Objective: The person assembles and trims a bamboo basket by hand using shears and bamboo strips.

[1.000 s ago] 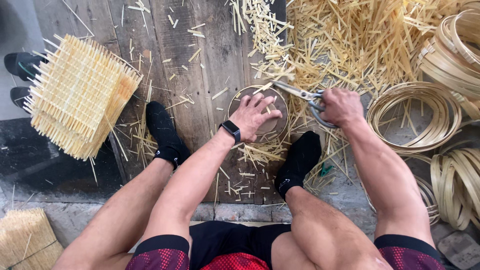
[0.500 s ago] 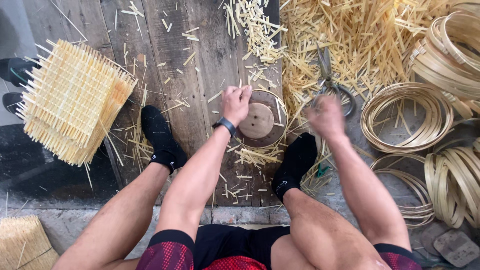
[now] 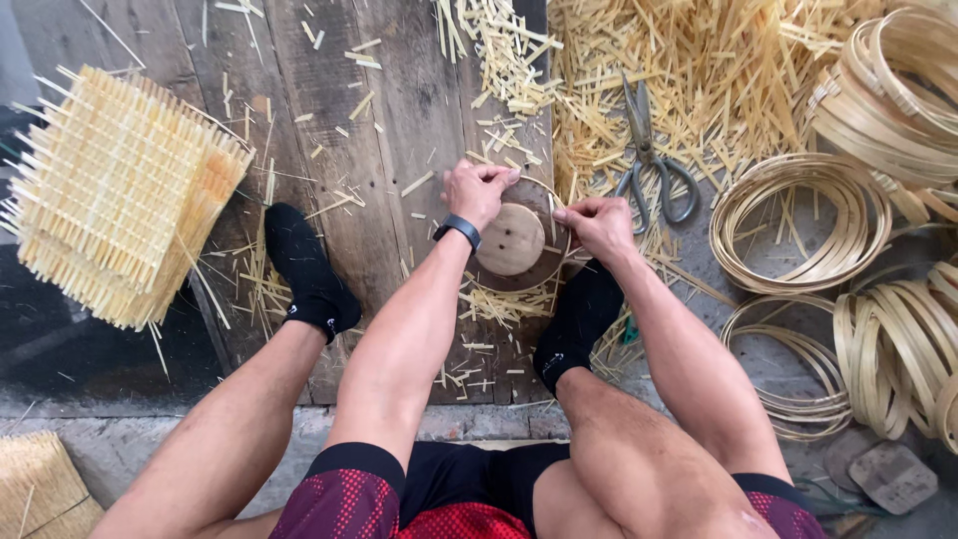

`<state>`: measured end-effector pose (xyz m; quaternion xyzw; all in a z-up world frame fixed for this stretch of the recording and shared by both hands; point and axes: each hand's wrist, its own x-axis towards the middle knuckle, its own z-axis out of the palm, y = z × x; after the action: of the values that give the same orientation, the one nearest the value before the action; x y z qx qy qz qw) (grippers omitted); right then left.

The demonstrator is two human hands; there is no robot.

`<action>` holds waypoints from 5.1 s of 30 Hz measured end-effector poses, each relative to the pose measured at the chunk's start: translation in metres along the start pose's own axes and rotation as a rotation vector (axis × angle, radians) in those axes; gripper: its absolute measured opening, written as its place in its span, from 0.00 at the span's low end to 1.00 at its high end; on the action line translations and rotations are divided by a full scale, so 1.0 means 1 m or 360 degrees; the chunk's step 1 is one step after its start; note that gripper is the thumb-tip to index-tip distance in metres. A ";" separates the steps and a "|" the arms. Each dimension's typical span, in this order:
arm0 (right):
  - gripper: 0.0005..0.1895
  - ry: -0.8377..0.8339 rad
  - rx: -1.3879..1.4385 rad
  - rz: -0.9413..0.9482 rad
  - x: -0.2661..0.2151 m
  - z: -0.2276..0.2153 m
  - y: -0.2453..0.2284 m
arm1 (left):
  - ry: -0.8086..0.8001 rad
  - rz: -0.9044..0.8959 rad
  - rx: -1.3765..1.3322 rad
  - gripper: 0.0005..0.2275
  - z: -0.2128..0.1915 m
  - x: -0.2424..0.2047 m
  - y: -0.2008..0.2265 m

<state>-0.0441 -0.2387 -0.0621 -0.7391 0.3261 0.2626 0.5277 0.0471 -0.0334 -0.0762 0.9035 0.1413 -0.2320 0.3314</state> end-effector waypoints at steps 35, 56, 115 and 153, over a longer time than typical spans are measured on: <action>0.10 -0.0301 0.0839 0.0185 -0.041 0.044 0.035 | -0.0255 -0.0868 -0.1914 0.09 0.032 -0.110 -0.117; 0.24 -0.0785 0.1264 -0.0125 -0.080 0.030 -0.037 | 0.0064 0.0789 -0.0452 0.26 -0.070 -0.111 -0.005; 0.21 -0.0531 0.0684 -0.0051 -0.054 0.073 0.053 | 0.0327 0.0148 0.0805 0.21 -0.356 0.013 -0.167; 0.13 0.0110 0.0790 -0.0428 -0.040 0.046 -0.015 | 0.0635 0.0415 -0.0212 0.36 -0.092 -0.044 -0.110</action>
<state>-0.0608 -0.1832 -0.0384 -0.6323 0.2973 0.0770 0.7113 -0.0054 0.1048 -0.0502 0.9183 0.1010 0.0058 0.3828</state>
